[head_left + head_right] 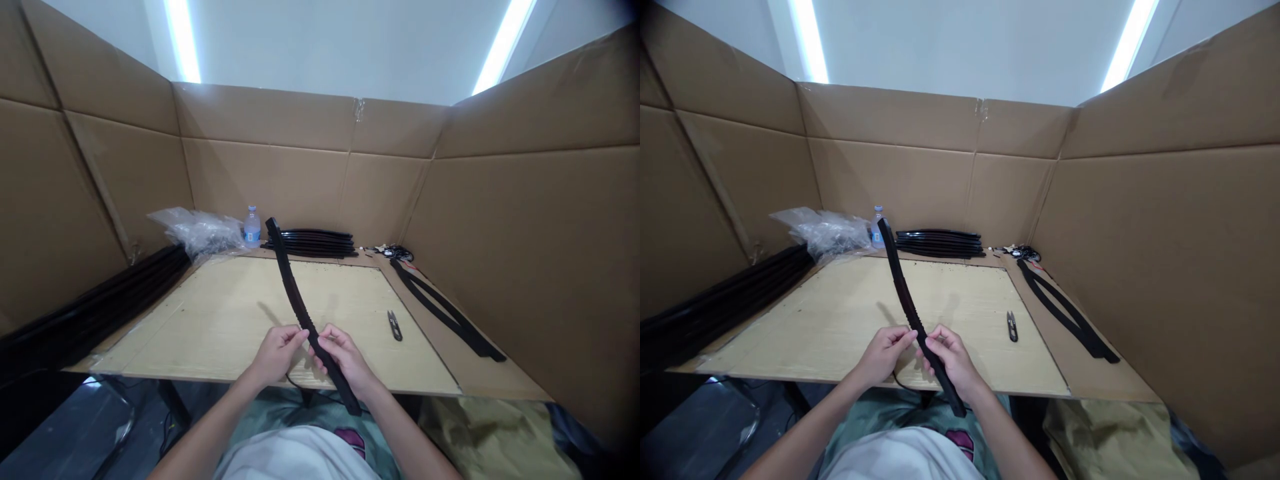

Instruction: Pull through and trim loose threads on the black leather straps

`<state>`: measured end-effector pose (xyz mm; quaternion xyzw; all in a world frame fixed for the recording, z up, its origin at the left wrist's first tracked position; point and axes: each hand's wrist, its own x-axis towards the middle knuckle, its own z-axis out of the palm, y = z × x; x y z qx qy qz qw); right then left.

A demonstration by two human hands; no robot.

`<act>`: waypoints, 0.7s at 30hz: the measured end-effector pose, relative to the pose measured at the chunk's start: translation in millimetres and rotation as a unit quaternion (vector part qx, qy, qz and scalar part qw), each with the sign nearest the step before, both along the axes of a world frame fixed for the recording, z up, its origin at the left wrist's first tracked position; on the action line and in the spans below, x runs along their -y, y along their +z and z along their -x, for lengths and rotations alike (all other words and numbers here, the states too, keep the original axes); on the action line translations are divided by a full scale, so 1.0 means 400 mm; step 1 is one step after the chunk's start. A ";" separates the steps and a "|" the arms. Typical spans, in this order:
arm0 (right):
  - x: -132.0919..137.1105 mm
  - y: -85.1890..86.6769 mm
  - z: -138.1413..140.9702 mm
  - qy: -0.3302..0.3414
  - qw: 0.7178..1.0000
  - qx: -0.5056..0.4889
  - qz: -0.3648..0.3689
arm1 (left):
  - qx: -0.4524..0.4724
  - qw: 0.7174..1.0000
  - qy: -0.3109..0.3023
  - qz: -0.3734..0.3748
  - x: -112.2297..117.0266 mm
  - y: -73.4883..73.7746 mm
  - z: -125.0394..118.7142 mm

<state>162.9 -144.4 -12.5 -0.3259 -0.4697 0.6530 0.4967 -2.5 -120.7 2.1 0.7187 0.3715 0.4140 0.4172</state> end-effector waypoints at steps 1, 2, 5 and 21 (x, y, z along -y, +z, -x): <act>0.000 -0.001 0.001 -0.005 1.000 0.002 -0.002 | -0.001 1.000 -0.004 0.002 -0.001 -0.002 0.001; 0.000 -0.002 0.002 -0.011 1.000 0.002 -0.004 | -0.001 1.000 -0.009 0.004 -0.003 -0.004 0.003; 0.001 -0.005 0.003 -0.017 1.000 0.002 -0.014 | 0.003 1.000 -0.020 0.011 -0.006 -0.010 0.005; 0.011 -0.002 0.007 0.052 0.998 0.028 -0.028 | -0.027 0.999 -0.016 0.009 0.000 -0.016 0.007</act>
